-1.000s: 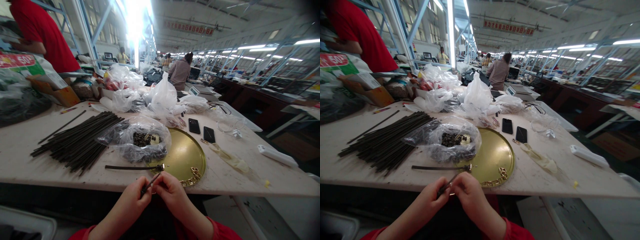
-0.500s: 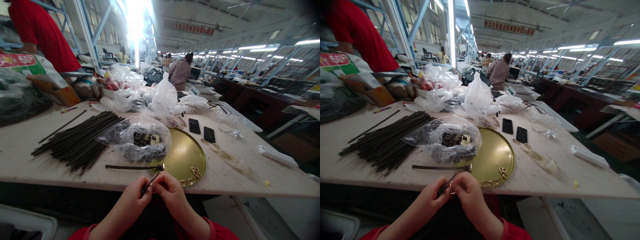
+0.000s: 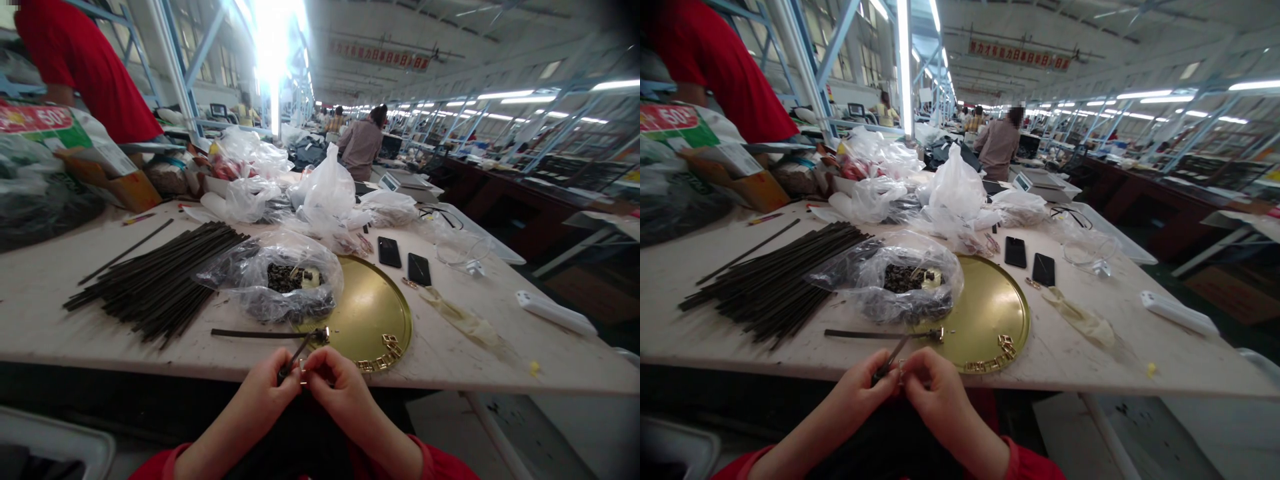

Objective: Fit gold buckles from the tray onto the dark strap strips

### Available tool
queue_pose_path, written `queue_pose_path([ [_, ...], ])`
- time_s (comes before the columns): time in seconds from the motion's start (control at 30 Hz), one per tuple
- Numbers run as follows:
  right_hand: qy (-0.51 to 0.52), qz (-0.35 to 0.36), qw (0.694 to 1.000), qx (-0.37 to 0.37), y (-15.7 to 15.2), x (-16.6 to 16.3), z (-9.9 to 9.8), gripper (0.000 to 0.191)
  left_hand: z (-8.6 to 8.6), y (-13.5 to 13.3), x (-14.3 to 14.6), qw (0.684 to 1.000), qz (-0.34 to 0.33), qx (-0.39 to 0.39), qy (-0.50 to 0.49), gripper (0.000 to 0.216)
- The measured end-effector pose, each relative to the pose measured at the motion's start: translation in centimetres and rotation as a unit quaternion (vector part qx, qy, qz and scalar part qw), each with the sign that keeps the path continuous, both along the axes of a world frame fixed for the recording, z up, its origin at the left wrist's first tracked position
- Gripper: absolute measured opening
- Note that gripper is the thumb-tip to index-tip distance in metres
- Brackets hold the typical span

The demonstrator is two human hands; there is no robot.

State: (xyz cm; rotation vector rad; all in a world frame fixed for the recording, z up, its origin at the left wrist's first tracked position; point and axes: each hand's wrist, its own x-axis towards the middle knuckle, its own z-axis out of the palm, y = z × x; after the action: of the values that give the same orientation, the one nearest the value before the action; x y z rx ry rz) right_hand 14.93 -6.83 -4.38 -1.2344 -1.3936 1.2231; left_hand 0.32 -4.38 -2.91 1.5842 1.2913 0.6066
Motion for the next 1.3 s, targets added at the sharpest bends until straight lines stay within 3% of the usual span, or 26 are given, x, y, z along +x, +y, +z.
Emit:
queue_pose_path([
  [0.43, -0.039, 0.0, 0.999, 0.023, -0.1, 0.0, 0.4, 0.005, 0.5, 0.0, 0.1, 1.0, -0.01, -0.013, 0.015, 0.015],
  [0.73, -0.04, 0.023, 0.998, 0.042, 0.3, 0.7, -0.3, 0.004, -0.2, 0.1, 0.1, 0.998, -0.033, -0.05, 0.001, 0.012],
  [0.83, 0.02, 0.002, 0.999, 0.026, 0.6, 0.7, -0.2, 0.006, -0.2, 0.3, -0.1, 0.995, -0.046, -0.078, -0.036, 0.02],
  [0.93, 0.131, -0.022, 0.989, -0.059, 0.9, 0.6, 0.3, 0.013, 0.3, 0.5, -0.6, 0.991, -0.059, -0.088, -0.087, 0.03],
  [1.13, 0.337, -0.068, 0.928, -0.145, 1.2, 0.4, 1.3, 0.021, 0.9, 0.1, -1.5, 0.99, -0.089, -0.082, -0.07, 0.039],
  [1.3, 0.433, -0.06, 0.883, -0.171, 0.8, -0.3, 1.6, 0.025, 0.8, -0.3, -1.3, 0.984, -0.125, -0.122, -0.043, 0.039],
])
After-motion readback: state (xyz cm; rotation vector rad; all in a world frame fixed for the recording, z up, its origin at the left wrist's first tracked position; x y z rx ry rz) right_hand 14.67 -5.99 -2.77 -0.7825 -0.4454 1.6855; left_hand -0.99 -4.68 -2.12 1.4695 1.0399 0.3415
